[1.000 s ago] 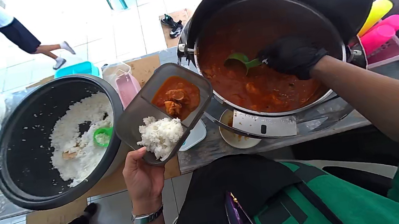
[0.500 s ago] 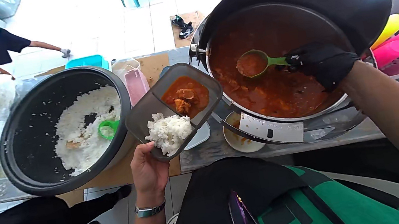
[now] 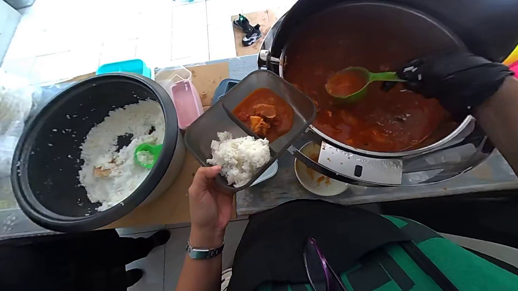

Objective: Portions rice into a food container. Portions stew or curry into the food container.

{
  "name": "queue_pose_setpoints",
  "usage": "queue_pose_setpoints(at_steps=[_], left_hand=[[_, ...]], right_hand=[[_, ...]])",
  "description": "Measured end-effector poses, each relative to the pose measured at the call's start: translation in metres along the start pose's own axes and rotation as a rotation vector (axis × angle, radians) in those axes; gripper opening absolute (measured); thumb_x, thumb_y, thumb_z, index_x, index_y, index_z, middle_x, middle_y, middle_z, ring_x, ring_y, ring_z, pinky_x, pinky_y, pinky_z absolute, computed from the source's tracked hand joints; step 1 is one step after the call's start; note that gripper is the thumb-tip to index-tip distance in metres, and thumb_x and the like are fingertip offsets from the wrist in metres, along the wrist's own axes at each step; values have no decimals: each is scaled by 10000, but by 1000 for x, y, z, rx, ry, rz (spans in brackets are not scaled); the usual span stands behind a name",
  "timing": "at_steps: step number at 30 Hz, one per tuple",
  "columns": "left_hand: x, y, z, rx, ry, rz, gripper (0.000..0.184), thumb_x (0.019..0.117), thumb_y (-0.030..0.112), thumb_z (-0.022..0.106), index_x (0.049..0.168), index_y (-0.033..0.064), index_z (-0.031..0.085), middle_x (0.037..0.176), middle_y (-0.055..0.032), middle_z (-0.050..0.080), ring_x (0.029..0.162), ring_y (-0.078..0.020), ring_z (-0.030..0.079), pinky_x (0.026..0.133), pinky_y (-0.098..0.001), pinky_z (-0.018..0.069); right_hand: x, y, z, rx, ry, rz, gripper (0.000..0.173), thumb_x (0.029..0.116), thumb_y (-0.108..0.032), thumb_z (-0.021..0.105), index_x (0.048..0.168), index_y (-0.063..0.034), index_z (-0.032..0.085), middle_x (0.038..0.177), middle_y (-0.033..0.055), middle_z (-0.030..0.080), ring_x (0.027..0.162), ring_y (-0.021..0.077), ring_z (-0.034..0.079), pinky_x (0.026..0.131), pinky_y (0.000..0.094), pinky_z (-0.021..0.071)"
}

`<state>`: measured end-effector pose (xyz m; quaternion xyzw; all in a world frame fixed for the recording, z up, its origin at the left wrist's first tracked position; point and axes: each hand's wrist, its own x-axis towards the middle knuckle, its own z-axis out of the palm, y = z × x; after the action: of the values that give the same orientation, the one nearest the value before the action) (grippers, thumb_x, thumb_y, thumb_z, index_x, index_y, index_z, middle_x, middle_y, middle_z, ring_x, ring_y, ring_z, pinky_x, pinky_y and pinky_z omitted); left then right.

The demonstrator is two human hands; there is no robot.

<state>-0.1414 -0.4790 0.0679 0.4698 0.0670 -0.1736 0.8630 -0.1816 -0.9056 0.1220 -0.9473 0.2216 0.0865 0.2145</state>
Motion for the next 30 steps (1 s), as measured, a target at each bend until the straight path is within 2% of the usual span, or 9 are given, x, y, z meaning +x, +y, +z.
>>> queue_pose_setpoints(at_steps=[3,6,8,12,14,17,18,24,30], left_hand=[[-1,-3,4,9,3,-3,307,991,133,333,1095,122,621,996,-76,734,909,-182,729,800,-391,619],[-1,-5,8,9,-18,-20,293,994,132,340,1093,120,616,998,-78,729,906,-185,726,796,-388,617],[-1,-5,11,11,-36,-29,287,991,131,338,1082,119,610,995,-78,728,903,-188,727,797,-393,617],[-2,-3,15,11,-57,-40,301,1003,141,330,1083,123,620,997,-74,733,905,-181,729,800,-381,617],[-3,-2,14,3,-63,-27,296,1000,141,339,1076,121,625,990,-74,735,897,-175,730,797,-375,619],[-2,-1,11,5,-56,-25,293,991,144,347,1071,124,628,983,-75,736,890,-174,729,792,-375,617],[-2,-1,11,1,-51,-31,300,996,143,335,1074,123,624,985,-78,736,891,-178,730,794,-378,617],[-1,-4,9,-39,-28,-62,307,993,136,329,1056,112,629,977,-89,735,885,-191,732,791,-387,618],[0,-8,12,-38,-30,-46,299,981,128,343,1063,117,629,988,-81,734,892,-186,728,797,-386,616]], right_hand=[[-19,-20,-19,80,131,-73,167,1033,-27,574,1161,8,675,1038,197,673,932,292,617,839,524,489],[-36,-52,-30,437,177,-17,127,1033,-40,552,1058,-103,659,832,-63,573,693,-24,500,632,183,453],[-40,-65,-30,742,117,-70,248,1023,11,500,957,-169,659,762,-152,611,631,-88,543,581,95,485],[-48,-95,-17,768,33,-252,263,990,66,510,937,-110,698,742,-108,645,603,-46,545,566,125,483],[-54,-102,-5,511,120,-397,161,977,-25,590,967,-117,722,775,-81,658,639,-20,560,590,179,484],[-67,-105,12,6,407,-708,243,993,-147,540,1075,-70,755,911,164,741,787,330,712,649,561,538],[-70,-105,18,-121,486,-799,271,997,-118,511,1118,-52,745,931,220,743,806,416,722,643,601,545],[-72,-98,29,-459,854,-975,281,1020,-61,499,1202,-54,713,852,187,742,709,379,700,572,465,515],[-74,-98,33,-545,892,-1056,272,1023,-34,495,1200,-18,702,813,169,712,627,345,639,498,436,446]])
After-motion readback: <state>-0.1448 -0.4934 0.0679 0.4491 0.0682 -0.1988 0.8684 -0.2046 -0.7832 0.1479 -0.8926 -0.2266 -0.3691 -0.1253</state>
